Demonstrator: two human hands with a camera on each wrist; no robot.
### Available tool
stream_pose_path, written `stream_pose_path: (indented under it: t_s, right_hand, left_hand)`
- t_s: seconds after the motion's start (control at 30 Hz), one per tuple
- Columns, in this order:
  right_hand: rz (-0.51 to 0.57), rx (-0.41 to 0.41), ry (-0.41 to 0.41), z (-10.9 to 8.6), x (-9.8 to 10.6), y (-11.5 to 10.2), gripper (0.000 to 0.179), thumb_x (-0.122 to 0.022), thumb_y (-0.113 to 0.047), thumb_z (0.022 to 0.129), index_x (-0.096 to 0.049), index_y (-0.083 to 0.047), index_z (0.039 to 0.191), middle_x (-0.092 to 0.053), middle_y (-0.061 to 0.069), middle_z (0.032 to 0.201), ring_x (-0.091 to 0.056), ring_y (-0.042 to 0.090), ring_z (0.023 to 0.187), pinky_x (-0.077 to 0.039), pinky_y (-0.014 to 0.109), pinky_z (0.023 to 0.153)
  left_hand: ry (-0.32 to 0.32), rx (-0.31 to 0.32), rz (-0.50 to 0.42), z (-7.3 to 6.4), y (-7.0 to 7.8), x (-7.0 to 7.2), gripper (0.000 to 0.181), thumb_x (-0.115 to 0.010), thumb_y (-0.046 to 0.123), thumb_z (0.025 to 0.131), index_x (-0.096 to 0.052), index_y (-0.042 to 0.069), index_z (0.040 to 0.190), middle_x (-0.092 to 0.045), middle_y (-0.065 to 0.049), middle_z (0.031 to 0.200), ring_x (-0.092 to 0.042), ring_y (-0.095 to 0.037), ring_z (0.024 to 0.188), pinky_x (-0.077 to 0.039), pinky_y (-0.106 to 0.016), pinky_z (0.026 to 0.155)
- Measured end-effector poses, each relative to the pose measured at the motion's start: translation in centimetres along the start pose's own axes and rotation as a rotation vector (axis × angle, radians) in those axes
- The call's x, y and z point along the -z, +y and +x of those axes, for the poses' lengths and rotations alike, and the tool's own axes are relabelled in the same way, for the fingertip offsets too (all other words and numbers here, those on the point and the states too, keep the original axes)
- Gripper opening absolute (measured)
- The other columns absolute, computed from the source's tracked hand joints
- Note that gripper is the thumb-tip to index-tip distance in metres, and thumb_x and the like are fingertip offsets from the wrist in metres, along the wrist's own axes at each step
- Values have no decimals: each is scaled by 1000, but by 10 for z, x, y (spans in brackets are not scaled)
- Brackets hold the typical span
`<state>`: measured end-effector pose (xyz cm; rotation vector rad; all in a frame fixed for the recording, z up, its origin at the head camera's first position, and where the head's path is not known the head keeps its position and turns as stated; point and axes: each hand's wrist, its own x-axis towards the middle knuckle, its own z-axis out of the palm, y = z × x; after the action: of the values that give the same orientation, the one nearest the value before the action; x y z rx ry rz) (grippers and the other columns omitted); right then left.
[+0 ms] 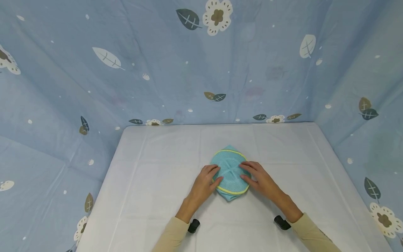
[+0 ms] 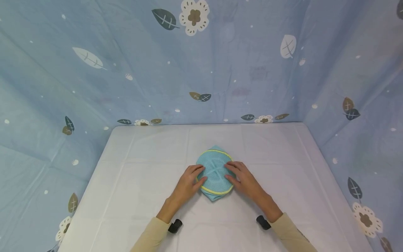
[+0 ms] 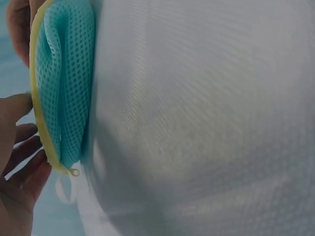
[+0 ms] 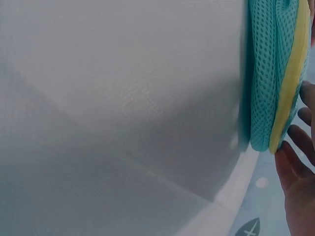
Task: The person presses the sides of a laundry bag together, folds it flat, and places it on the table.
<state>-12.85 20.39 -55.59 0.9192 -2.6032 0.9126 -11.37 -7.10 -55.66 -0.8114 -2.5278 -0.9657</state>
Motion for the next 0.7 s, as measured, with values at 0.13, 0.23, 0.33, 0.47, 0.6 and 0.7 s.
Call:
stream_pose_path:
  t_s: [0.13, 0.23, 0.33, 0.47, 0.6, 0.7]
  right_hand:
    - [-3, 32, -9, -1, -1, 2, 49, -82, -11, 88, -65, -3, 133, -60, 13, 135, -54, 30, 127, -32, 13, 112]
    - [-24, 52, -11, -1, -4, 4, 49, -83, -12, 87, -66, -2, 132, -60, 13, 134, -55, 30, 126, -38, 18, 111]
    - [-44, 56, -17, 0, -7, 5, 49, -84, -12, 86, -67, -2, 131, -61, 13, 133, -56, 30, 125, -48, 31, 106]
    - [-60, 46, -30, 0, -10, 6, 48, -83, -15, 88, -67, -2, 131, -61, 13, 132, -56, 31, 125, -52, 45, 101]
    - [-89, 49, -40, 0, -10, 7, 47, -82, -16, 89, -67, -3, 132, -61, 12, 133, -56, 30, 125, -53, 46, 99]
    - [-126, 76, -44, 1, -7, 8, 49, -82, -18, 89, -67, -4, 133, -61, 12, 133, -57, 29, 125, -54, 45, 98]
  left_hand:
    - [-35, 4, 17, 0, -1, 0, 42, -78, 20, 93, -68, -6, 125, -64, -17, 127, -60, -31, 120, -54, -38, 99]
    - [-51, 7, 41, 0, -2, -1, 41, -77, 20, 93, -68, -4, 124, -65, -16, 126, -60, -30, 119, -53, -37, 99]
    - [-58, 9, 59, -1, -3, -2, 40, -77, 20, 93, -68, -3, 124, -65, -14, 125, -61, -28, 118, -53, -35, 100]
    - [-64, 12, 66, -2, -4, -4, 40, -77, 21, 93, -68, -3, 124, -65, -14, 125, -61, -28, 117, -54, -35, 99]
    - [-65, 8, 71, -1, -6, -3, 40, -78, 22, 93, -68, -2, 124, -64, -13, 126, -60, -27, 116, -54, -35, 98]
    - [-60, -12, 81, 0, -7, -1, 40, -78, 22, 93, -68, -1, 123, -64, -12, 125, -60, -27, 114, -54, -34, 96]
